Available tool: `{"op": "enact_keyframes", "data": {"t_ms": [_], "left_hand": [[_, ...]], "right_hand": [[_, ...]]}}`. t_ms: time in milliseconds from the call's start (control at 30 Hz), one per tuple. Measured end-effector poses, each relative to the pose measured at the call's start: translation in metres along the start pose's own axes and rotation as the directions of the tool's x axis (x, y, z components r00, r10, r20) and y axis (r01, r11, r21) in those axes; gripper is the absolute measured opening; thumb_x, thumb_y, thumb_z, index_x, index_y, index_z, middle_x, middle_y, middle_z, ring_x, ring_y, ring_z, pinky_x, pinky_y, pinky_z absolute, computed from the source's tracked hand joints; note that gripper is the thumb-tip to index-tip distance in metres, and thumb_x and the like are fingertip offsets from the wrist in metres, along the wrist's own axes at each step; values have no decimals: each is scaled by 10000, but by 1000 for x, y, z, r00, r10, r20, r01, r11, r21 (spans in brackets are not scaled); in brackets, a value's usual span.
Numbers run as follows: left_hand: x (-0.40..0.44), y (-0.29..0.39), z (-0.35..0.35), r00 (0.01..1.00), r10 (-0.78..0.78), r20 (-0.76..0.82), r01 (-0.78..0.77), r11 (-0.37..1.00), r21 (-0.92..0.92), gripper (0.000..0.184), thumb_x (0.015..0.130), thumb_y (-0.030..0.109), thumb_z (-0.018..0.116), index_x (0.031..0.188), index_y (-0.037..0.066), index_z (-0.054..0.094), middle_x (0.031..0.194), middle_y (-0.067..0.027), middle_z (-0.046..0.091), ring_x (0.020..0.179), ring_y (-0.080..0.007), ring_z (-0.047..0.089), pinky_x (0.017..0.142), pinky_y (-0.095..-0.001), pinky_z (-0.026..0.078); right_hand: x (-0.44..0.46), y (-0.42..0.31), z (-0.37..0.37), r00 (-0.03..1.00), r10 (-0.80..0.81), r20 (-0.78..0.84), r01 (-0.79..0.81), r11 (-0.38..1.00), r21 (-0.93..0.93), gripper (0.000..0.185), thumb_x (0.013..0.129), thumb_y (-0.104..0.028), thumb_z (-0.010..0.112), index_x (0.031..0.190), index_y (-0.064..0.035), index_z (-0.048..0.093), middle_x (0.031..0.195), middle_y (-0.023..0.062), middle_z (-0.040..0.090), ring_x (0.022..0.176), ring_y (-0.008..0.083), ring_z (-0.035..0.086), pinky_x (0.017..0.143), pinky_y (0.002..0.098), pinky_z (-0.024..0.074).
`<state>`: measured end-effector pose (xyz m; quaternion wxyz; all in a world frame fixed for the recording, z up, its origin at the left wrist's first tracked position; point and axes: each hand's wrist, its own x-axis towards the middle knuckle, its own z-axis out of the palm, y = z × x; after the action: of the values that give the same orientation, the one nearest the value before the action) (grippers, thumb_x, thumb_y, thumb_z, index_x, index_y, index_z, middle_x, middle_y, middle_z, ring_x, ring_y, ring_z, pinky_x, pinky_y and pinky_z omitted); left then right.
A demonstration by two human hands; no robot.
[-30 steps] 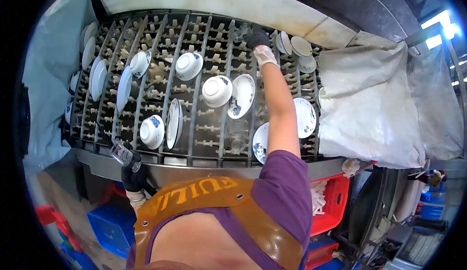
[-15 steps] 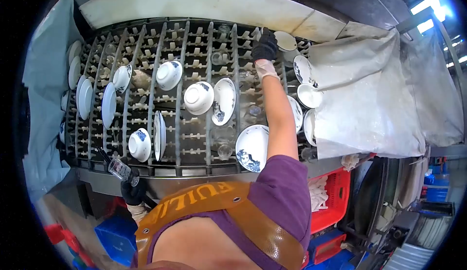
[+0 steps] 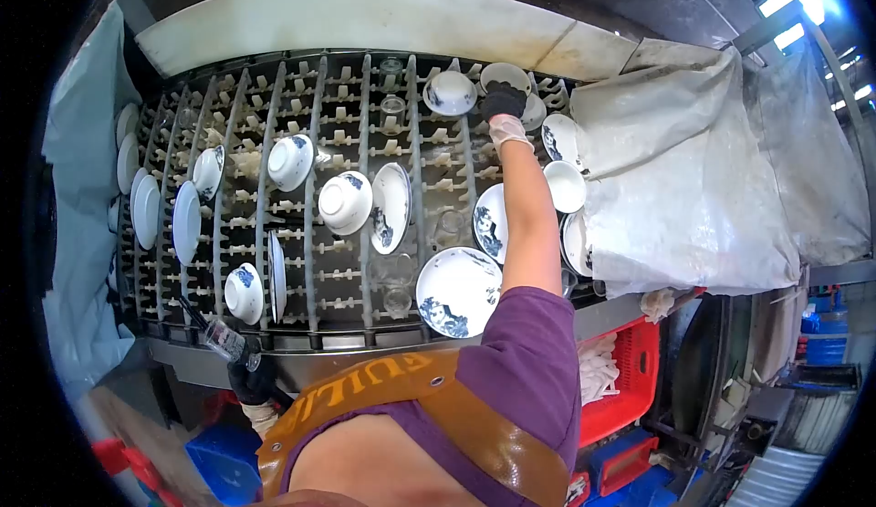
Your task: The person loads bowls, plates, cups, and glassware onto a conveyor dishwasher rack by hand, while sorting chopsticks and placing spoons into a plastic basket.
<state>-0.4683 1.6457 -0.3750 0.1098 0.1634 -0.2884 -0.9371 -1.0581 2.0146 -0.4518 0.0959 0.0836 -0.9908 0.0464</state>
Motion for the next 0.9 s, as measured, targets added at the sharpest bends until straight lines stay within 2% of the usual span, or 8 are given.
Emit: {"op": "enact_keyframes", "data": {"t_ms": [167, 300, 367, 433, 533, 567, 667, 900], "left_hand": [[-11, -18, -23, 979, 140, -149, -100, 964, 247, 687, 841, 177, 557, 1385, 109, 143, 971, -122, 505, 360, -24, 336, 332, -173, 290], [-6, -18, 14, 994, 58, -88, -51, 996, 74, 677, 837, 158, 554, 1385, 114, 159, 944, -109, 524, 358, -21, 333, 329, -166, 283], [-14, -18, -23, 983, 147, -112, -78, 881, 466, 645, 843, 158, 538, 1380, 119, 183, 905, -94, 525, 354, -21, 328, 333, -164, 286], [-13, -21, -18, 985, -7, -174, 13, 999, 31, 591, 855, 152, 502, 1367, 92, 213, 935, -104, 528, 343, -27, 324, 339, -174, 294], [-4, -20, 23, 999, -46, -23, 47, 997, 68, 564, 849, 145, 482, 1346, 25, 242, 968, -88, 524, 473, -39, 399, 416, -177, 326], [-8, -31, 1, 968, 252, -16, -165, 679, 715, 594, 856, 144, 476, 1372, 50, 197, 971, -98, 526, 476, -35, 389, 412, -164, 313], [2, -29, 32, 999, 15, -33, -8, 980, 200, 681, 858, 205, 530, 1399, 95, 130, 1017, -128, 543, 363, -21, 303, 348, -163, 260], [5, -45, 86, 992, 117, -47, -95, 935, 341, 566, 826, 312, 593, 1228, -21, 371, 798, -70, 555, 349, -26, 290, 340, -163, 214]], "right_hand": [[12, 20, -6, 968, -57, -245, 125, 953, 276, 331, 697, -225, 639, 1006, -105, 634, 976, 131, 634, 887, 270, 610, 784, 366, 471], [19, 44, 14, 958, 151, 243, -253, 52, 966, 333, 736, -225, 669, 991, -15, 628, 832, 111, 655, 778, 185, 614, 711, 333, 484], [8, 59, 6, 980, 39, 196, -98, 949, 300, 332, 756, -270, 659, 980, -26, 635, 763, 74, 644, 731, 166, 610, 654, 317, 489], [-42, 69, -5, 947, -50, 316, -162, 775, 611, 412, 732, -320, 682, 1000, -15, 615, 826, 105, 654, 682, 211, 621, 625, 349, 482], [-112, 78, -33, 703, -579, 412, 147, 685, 713, 504, 694, -313, 713, 1094, -38, 577, 976, 132, 639, 810, 263, 618, 748, 360, 472], [-134, 76, -44, 626, -686, 371, 402, 691, 600, 528, 688, -303, 718, 1126, -53, 563, 1012, 130, 631, 857, 268, 611, 787, 357, 464], [-144, 85, -59, 718, -519, 464, 298, 831, 469, 438, 697, -261, 698, 1074, -61, 599, 1008, 131, 631, 916, 264, 591, 830, 356, 442], [-141, 69, -125, 596, -554, 582, 236, 813, 532, 439, 735, -272, 639, 1111, -55, 575, 1095, 145, 590, 972, 254, 571, 864, 340, 429]]}}
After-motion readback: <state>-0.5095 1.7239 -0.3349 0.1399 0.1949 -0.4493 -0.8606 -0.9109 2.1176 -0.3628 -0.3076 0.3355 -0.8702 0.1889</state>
